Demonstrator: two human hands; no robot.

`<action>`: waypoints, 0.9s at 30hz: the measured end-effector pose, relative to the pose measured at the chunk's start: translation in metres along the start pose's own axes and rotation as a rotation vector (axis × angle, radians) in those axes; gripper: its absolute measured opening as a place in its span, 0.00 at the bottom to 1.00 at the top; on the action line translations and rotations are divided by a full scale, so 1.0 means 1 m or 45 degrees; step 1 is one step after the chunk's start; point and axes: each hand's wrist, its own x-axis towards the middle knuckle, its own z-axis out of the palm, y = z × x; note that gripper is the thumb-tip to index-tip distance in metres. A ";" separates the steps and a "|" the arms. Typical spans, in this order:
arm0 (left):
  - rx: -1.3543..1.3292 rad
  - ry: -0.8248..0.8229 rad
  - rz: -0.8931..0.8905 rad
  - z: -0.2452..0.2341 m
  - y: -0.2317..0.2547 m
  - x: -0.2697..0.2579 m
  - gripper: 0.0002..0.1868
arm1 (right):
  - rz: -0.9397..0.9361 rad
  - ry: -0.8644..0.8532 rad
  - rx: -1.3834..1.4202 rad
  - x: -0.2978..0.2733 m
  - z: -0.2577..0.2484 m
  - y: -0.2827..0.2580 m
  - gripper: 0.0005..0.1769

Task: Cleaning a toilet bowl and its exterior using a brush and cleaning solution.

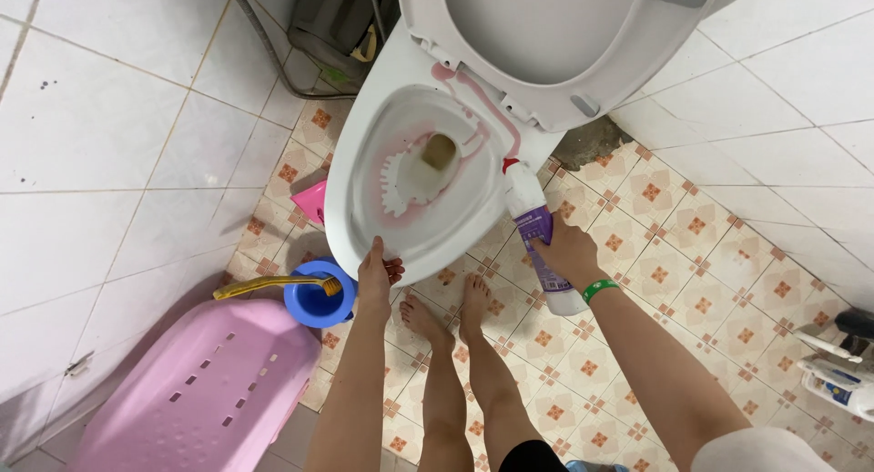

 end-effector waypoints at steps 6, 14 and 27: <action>-0.011 0.038 -0.003 -0.014 0.000 -0.005 0.28 | -0.162 -0.065 -0.064 -0.023 0.037 -0.020 0.31; -0.117 0.074 0.108 -0.036 -0.015 0.000 0.27 | -0.366 -0.111 -0.046 -0.055 0.067 -0.077 0.31; -0.270 0.212 0.223 -0.062 -0.015 0.002 0.23 | -0.491 -0.240 -0.123 -0.011 0.047 -0.172 0.29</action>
